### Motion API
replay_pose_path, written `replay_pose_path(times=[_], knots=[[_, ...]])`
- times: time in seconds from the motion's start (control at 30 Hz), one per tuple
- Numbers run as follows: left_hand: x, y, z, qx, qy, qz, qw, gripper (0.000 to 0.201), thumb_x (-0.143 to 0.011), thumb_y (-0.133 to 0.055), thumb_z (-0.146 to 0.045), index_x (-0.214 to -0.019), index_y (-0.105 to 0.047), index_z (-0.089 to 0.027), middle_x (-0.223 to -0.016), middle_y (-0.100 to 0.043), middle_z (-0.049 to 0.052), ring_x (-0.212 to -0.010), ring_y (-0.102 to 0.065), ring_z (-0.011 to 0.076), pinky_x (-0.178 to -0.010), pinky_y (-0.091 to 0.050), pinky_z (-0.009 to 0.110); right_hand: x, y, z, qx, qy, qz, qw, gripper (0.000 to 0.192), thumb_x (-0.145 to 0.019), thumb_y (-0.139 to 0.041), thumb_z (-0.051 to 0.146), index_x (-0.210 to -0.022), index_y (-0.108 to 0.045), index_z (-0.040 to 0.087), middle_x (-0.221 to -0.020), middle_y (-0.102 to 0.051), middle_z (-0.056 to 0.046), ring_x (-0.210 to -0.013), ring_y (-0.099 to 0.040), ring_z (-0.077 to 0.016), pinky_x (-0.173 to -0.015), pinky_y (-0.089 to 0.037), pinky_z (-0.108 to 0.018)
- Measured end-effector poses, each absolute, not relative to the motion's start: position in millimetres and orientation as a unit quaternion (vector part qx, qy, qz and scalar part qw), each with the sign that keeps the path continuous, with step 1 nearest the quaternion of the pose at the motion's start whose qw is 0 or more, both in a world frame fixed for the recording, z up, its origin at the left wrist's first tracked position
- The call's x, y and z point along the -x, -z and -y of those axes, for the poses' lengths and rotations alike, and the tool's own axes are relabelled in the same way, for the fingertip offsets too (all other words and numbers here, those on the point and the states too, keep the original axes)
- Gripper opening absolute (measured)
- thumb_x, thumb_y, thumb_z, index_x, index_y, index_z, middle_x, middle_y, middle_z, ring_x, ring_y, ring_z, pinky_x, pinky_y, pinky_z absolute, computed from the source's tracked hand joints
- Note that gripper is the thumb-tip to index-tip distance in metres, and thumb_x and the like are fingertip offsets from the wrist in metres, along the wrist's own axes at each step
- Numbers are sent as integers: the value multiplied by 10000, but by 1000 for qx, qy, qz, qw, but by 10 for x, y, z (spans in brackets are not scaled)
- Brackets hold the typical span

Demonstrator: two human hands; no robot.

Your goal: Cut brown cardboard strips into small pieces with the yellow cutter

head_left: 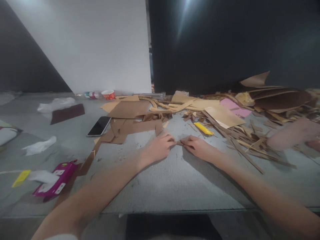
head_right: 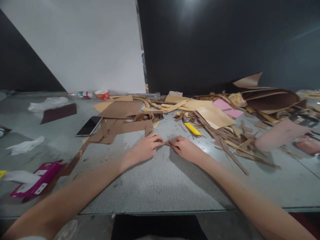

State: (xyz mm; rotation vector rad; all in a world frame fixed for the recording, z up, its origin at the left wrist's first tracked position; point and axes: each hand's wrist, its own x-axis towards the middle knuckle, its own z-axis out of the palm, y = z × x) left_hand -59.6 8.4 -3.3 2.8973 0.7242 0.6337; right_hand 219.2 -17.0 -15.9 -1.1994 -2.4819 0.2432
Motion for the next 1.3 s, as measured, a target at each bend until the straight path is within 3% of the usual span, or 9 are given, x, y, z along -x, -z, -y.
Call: replay_pose_path(times=[0.77,0.97,1.3], knots=[[377,2,145,-947,-113,-289,-90,271,-920,-562,-58,-1087,-771,-95,-1096,-698,177,-1195,-612,347,-1034,-523,478,-2174,129,197,443,-93,873,182,362,-1100,-545,257,-1364,-786,200,-1176,-750,-140,-1112,-747,-274,-1040,-594,-432],[358,-17,215,-960,-116,-243,-79,492,-884,-575,-73,-1371,-643,-76,-1246,-688,191,-1260,-602,351,-1075,-513,496,-2152,90,224,430,-100,879,179,351,-1128,-512,283,-1283,-816,201,-1144,-749,-142,-1081,-738,-270,-1020,-592,-430],[232,-47,320,-959,-71,-251,-115,340,-931,-580,-95,-1246,-704,-64,-1215,-700,195,-1130,-610,337,-999,-519,451,-2123,7,272,434,-78,884,157,325,-1123,-515,289,-1224,-815,215,-1090,-742,-132,-1043,-730,-259,-956,-588,-385]])
